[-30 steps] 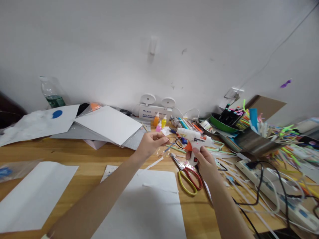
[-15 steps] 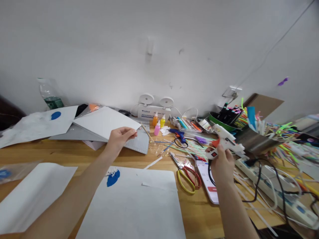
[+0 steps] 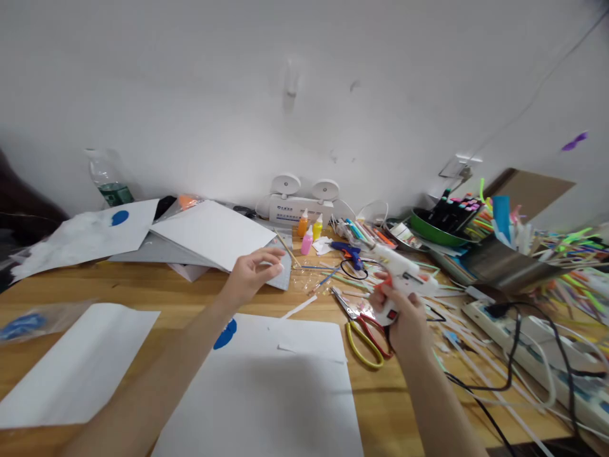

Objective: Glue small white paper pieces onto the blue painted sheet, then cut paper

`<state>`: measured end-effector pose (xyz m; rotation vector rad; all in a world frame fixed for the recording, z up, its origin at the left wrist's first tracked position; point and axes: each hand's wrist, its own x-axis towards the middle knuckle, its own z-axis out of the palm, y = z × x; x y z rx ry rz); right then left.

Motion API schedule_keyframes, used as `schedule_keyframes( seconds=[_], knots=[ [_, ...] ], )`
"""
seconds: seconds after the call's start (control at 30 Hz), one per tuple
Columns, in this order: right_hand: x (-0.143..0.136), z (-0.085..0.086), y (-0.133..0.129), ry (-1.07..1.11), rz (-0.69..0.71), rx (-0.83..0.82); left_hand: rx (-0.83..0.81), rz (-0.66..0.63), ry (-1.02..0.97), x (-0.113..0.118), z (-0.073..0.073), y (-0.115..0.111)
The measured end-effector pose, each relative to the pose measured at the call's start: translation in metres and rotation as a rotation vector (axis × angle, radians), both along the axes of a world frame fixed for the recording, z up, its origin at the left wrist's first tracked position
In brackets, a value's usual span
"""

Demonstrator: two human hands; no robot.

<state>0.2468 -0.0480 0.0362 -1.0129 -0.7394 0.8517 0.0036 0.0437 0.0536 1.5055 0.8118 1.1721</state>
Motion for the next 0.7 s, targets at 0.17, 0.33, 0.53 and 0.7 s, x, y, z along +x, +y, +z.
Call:
schedule_keyframes(
  seconds=[0.17, 0.33, 0.53, 0.7],
  knots=[
    [-0.034, -0.007, 0.007, 0.073, 0.270, -0.012, -0.318, -0.048, -0.271, 0.013, -0.021, -0.013],
    [-0.049, -0.016, 0.015, 0.003, 0.314, -0.004, -0.390, 0.074, -0.413, 0.011, -0.041, -0.030],
    [-0.064, -0.028, 0.013, -0.230, 0.273, -0.093, -0.031, 0.101, -0.141, 0.014, -0.051, -0.058],
    [-0.076, -0.030, 0.009, -0.282, 0.450, -0.145, -0.058, 0.057, -0.080, 0.018, -0.056, -0.067]
  ],
)
